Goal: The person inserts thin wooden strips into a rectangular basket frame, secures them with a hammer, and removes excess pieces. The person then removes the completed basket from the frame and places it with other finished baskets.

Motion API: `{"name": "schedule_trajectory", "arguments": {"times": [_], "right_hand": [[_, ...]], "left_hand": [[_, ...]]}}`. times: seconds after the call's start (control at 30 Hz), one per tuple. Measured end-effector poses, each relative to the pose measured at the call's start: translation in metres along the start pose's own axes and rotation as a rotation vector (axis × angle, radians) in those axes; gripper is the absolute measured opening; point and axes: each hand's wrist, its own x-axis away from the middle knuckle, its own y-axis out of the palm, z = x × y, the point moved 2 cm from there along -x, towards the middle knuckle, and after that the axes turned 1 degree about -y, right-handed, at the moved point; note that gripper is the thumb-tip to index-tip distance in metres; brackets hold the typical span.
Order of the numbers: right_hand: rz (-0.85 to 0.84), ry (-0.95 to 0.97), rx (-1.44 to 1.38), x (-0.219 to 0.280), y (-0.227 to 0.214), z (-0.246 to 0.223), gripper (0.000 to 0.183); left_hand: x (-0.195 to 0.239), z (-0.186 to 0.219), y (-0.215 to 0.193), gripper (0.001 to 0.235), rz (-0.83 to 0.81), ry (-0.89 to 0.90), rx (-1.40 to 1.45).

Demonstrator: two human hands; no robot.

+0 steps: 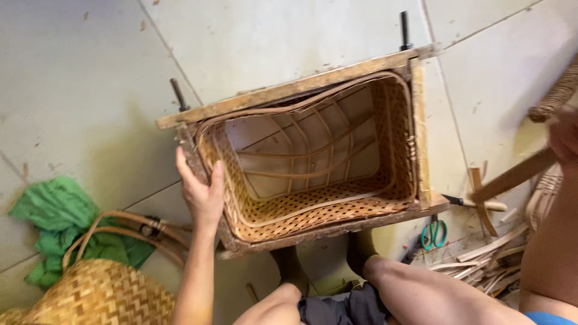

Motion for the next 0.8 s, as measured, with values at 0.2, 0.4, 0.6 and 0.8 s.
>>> {"name": "schedule_trajectory", "arguments": {"times": [0.2,0.4,0.6,0.8], "right_hand": [[-0.448,-0.397,-0.448,0.080,0.051,-0.068,0.029],[-0.297,-0.264,-0.331,0.098,0.180,0.005,0.022],[-0.454,-0.430,-0.333,0.079,0.239,-0.037,0.024],[-0.637,-0.492,-0.204,0.061,0.289,-0.030,0.031]], "left_hand": [[-0.001,0.001,-0.003,0.083,0.025,0.104,-0.074],[0.002,-0.006,0.002,0.086,-0.006,-0.014,-0.058],[-0.006,0.001,-0.002,0.083,0.042,0.146,-0.132],[0.001,0.003,0.002,0.085,0.002,-0.117,-0.015]]}}
